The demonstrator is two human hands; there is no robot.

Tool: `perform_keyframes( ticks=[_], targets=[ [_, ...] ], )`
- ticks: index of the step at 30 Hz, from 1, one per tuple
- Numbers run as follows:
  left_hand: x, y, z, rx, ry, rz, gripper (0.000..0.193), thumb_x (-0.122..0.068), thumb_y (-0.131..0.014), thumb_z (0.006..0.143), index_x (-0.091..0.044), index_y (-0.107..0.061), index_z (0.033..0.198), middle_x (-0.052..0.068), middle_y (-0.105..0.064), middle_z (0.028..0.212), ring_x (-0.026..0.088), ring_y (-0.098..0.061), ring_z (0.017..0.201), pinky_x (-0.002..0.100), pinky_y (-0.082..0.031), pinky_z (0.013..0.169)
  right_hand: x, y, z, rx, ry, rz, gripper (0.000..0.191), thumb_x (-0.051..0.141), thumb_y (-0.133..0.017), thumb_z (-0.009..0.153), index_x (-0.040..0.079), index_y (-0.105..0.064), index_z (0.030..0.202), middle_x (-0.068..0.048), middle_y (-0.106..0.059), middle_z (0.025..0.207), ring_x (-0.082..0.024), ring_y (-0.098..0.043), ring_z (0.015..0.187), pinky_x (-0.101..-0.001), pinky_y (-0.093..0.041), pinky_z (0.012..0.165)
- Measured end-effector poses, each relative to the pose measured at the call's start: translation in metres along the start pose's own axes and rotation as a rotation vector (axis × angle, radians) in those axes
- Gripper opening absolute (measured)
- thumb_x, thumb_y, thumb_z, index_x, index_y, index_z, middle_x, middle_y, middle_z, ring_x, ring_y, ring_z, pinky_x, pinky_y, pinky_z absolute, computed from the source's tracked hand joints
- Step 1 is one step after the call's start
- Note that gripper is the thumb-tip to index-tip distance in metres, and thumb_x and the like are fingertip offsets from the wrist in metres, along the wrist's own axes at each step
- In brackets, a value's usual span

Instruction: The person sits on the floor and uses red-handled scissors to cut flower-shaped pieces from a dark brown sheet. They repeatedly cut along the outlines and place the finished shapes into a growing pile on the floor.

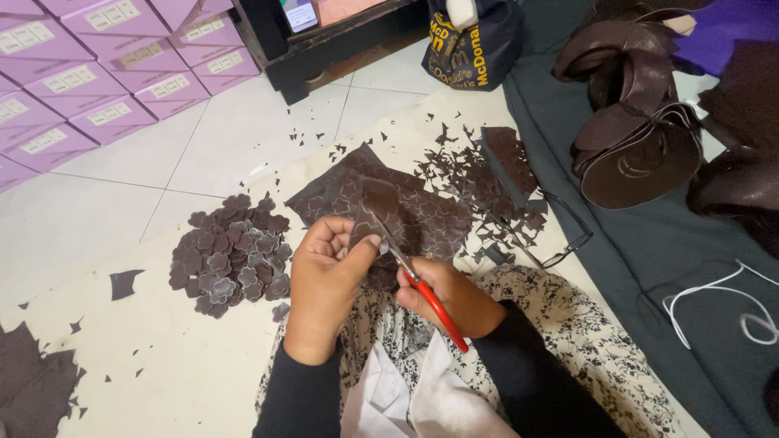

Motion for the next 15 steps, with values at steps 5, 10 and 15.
perform_keyframes(
  ticks=[5, 10, 15],
  targets=[
    [0.004, 0.002, -0.001, -0.009, 0.008, -0.004, 0.012, 0.004, -0.069, 0.09, -0.001, -0.062, 0.098, 0.003, -0.072, 0.089, 0.004, -0.063, 0.075, 0.019, -0.05, 0.068, -0.003, -0.003, 0.0, -0.001, -0.02, 0.027, 0.028, 0.033, -0.065, 0.097, 0.008, -0.054, 0.091, 0.002, -0.05, 0.075, -0.007, -0.046, 0.068, -0.0271, -0.043, 0.06],
    [0.009, 0.0, 0.0, -0.022, -0.009, -0.083, 0.011, 0.005, -0.069, 0.092, -0.002, -0.062, 0.096, 0.004, -0.071, 0.089, 0.006, -0.064, 0.077, 0.021, -0.05, 0.071, -0.005, -0.003, 0.002, -0.006, -0.007, 0.079, 0.025, 0.031, -0.062, 0.101, 0.008, -0.055, 0.094, 0.004, -0.05, 0.077, -0.006, -0.047, 0.07, -0.0262, -0.045, 0.062],
    [0.016, -0.002, -0.001, -0.026, 0.001, -0.131, 0.01, 0.004, -0.068, 0.093, -0.002, -0.062, 0.098, 0.004, -0.071, 0.089, 0.007, -0.064, 0.079, 0.022, -0.05, 0.072, -0.014, -0.003, 0.002, -0.009, -0.094, 0.105, 0.027, 0.034, -0.057, 0.102, 0.008, -0.057, 0.098, 0.004, -0.051, 0.075, -0.006, -0.047, 0.067, -0.0264, -0.045, 0.06]
  ],
)
Point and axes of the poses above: each hand's wrist, its own z-axis towards the middle knuckle, its own y-axis out of the back of the hand, x = y × z, the point moved 10 cm from there along z, towards the middle knuckle
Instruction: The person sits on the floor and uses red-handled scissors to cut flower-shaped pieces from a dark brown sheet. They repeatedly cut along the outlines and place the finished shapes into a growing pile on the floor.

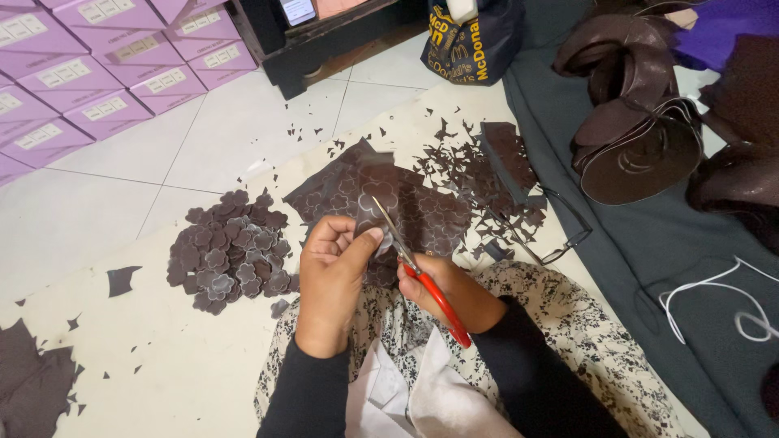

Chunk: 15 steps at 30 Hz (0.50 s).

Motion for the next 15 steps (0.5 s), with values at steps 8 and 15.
perform_keyframes(
  ticks=[8, 15],
  targets=[
    [0.006, 0.003, 0.004, -0.033, -0.059, 0.023, 0.011, 0.003, -0.069, 0.093, -0.002, -0.062, 0.1, 0.006, -0.072, 0.09, 0.009, -0.066, 0.08, 0.023, -0.053, 0.075, -0.006, 0.001, 0.0, -0.039, -0.066, -0.007, 0.035, 0.043, -0.052, 0.1, 0.008, -0.058, 0.1, 0.004, -0.051, 0.069, -0.008, -0.049, 0.058, -0.0281, -0.044, 0.053],
    [0.013, 0.002, 0.005, -0.048, -0.047, -0.009, 0.01, 0.002, -0.068, 0.094, -0.001, -0.061, 0.101, 0.007, -0.072, 0.09, 0.01, -0.067, 0.08, 0.024, -0.055, 0.076, -0.006, 0.009, 0.004, -0.106, 0.029, -0.137, 0.037, 0.041, -0.053, 0.103, 0.006, -0.058, 0.092, 0.002, -0.048, 0.065, -0.008, -0.046, 0.059, -0.0299, -0.042, 0.054]
  ],
)
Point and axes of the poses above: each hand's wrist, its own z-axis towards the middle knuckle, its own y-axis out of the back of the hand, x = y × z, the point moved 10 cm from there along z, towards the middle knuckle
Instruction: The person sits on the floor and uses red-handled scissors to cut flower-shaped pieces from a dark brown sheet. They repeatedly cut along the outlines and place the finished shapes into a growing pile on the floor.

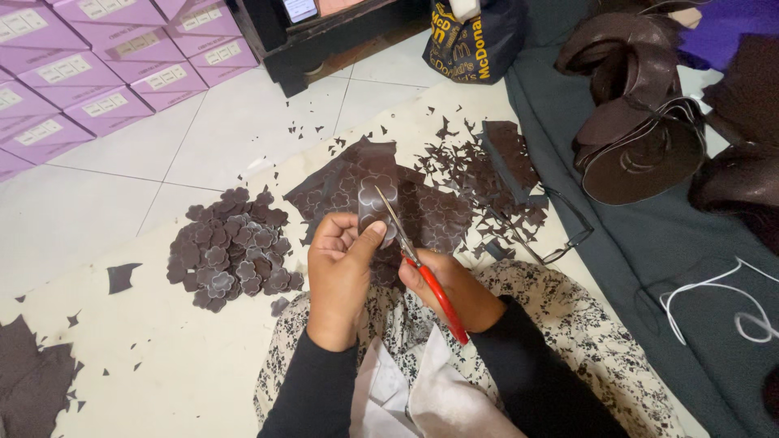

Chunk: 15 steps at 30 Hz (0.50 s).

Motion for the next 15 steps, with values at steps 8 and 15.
perform_keyframes(
  ticks=[8, 15],
  targets=[
    [0.0, -0.003, 0.001, -0.01, -0.025, -0.051, 0.01, 0.002, -0.069, 0.094, -0.001, -0.061, 0.1, 0.006, -0.07, 0.089, 0.009, -0.064, 0.079, 0.024, -0.052, 0.076, 0.02, 0.001, -0.002, -0.13, 0.091, -0.014, 0.04, 0.041, -0.053, 0.104, 0.005, -0.059, 0.088, 0.001, -0.047, 0.063, -0.009, -0.045, 0.06, -0.0303, -0.04, 0.055],
    [0.003, 0.003, -0.001, -0.057, -0.011, -0.044, 0.01, 0.002, -0.069, 0.094, -0.002, -0.061, 0.098, 0.005, -0.07, 0.087, 0.008, -0.063, 0.077, 0.023, -0.052, 0.075, 0.018, -0.001, -0.002, -0.134, 0.04, -0.006, 0.045, 0.046, -0.053, 0.102, 0.004, -0.06, 0.087, 0.001, -0.048, 0.062, -0.008, -0.045, 0.06, -0.0297, -0.04, 0.054]
  ],
)
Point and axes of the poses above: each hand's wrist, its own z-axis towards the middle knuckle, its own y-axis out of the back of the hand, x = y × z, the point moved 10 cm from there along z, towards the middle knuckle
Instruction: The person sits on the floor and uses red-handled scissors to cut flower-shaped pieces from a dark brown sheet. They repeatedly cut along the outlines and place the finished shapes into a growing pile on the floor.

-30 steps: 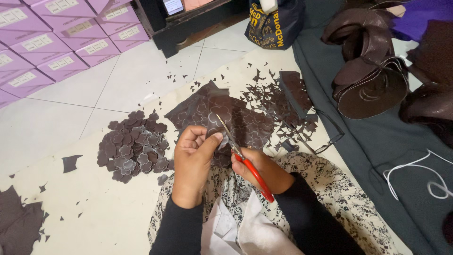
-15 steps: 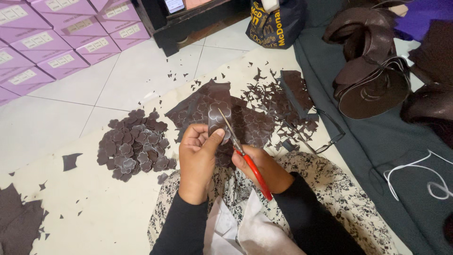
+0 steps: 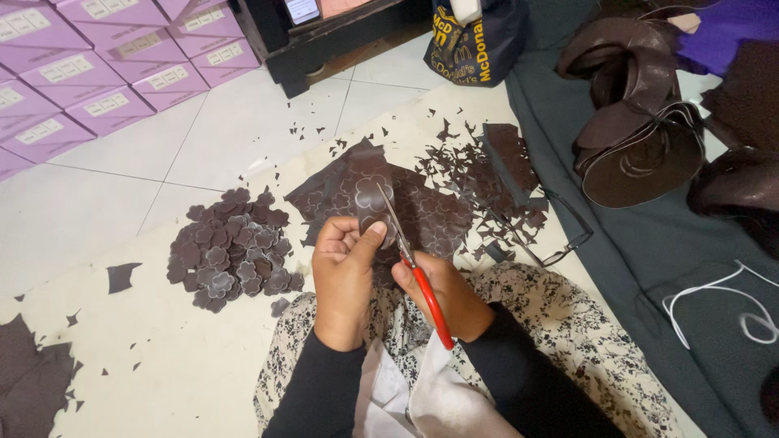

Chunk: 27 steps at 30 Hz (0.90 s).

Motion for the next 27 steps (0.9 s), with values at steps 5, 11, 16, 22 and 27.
perform_keyframes(
  ticks=[5, 11, 16, 22, 27],
  targets=[
    [-0.004, -0.003, -0.003, -0.009, 0.009, -0.042, 0.01, 0.002, -0.067, 0.094, -0.002, -0.061, 0.101, 0.004, -0.071, 0.091, 0.008, -0.064, 0.08, 0.022, -0.052, 0.076, -0.006, -0.003, 0.0, 0.014, -0.003, 0.007, 0.046, 0.045, -0.054, 0.103, 0.004, -0.057, 0.083, 0.002, -0.045, 0.063, -0.008, -0.042, 0.061, -0.0301, -0.039, 0.054],
    [-0.014, -0.004, -0.001, -0.009, -0.03, -0.012, 0.014, 0.003, -0.069, 0.094, -0.001, -0.06, 0.104, 0.004, -0.069, 0.091, 0.007, -0.063, 0.079, 0.021, -0.051, 0.074, 0.0, -0.005, -0.001, 0.06, 0.06, 0.006, 0.038, 0.041, -0.055, 0.103, 0.005, -0.058, 0.092, 0.001, -0.051, 0.069, -0.009, -0.048, 0.064, -0.0293, -0.044, 0.058],
    [-0.01, -0.002, -0.003, -0.031, -0.008, -0.03, 0.014, 0.003, -0.069, 0.093, -0.001, -0.06, 0.103, 0.005, -0.07, 0.088, 0.007, -0.063, 0.076, 0.021, -0.051, 0.07, -0.001, -0.007, 0.0, 0.075, 0.04, 0.04, 0.035, 0.04, -0.055, 0.103, 0.005, -0.058, 0.095, 0.001, -0.052, 0.072, -0.009, -0.048, 0.066, -0.0294, -0.044, 0.06],
    [-0.012, -0.003, -0.005, -0.046, -0.047, -0.075, 0.013, 0.003, -0.068, 0.095, 0.0, -0.06, 0.104, 0.005, -0.07, 0.091, 0.007, -0.064, 0.079, 0.021, -0.052, 0.073, -0.014, -0.009, -0.002, 0.066, -0.052, 0.088, 0.038, 0.043, -0.053, 0.103, 0.006, -0.059, 0.094, 0.004, -0.047, 0.068, -0.006, -0.043, 0.061, -0.0271, -0.039, 0.053],
    [-0.016, -0.002, -0.005, -0.057, -0.042, -0.052, 0.012, 0.003, -0.068, 0.094, 0.0, -0.061, 0.103, 0.006, -0.071, 0.093, 0.007, -0.064, 0.08, 0.021, -0.052, 0.075, -0.022, -0.013, -0.003, 0.09, -0.106, 0.128, 0.044, 0.046, -0.054, 0.104, 0.005, -0.057, 0.091, 0.004, -0.046, 0.066, -0.005, -0.042, 0.057, -0.0261, -0.037, 0.05]
  ],
)
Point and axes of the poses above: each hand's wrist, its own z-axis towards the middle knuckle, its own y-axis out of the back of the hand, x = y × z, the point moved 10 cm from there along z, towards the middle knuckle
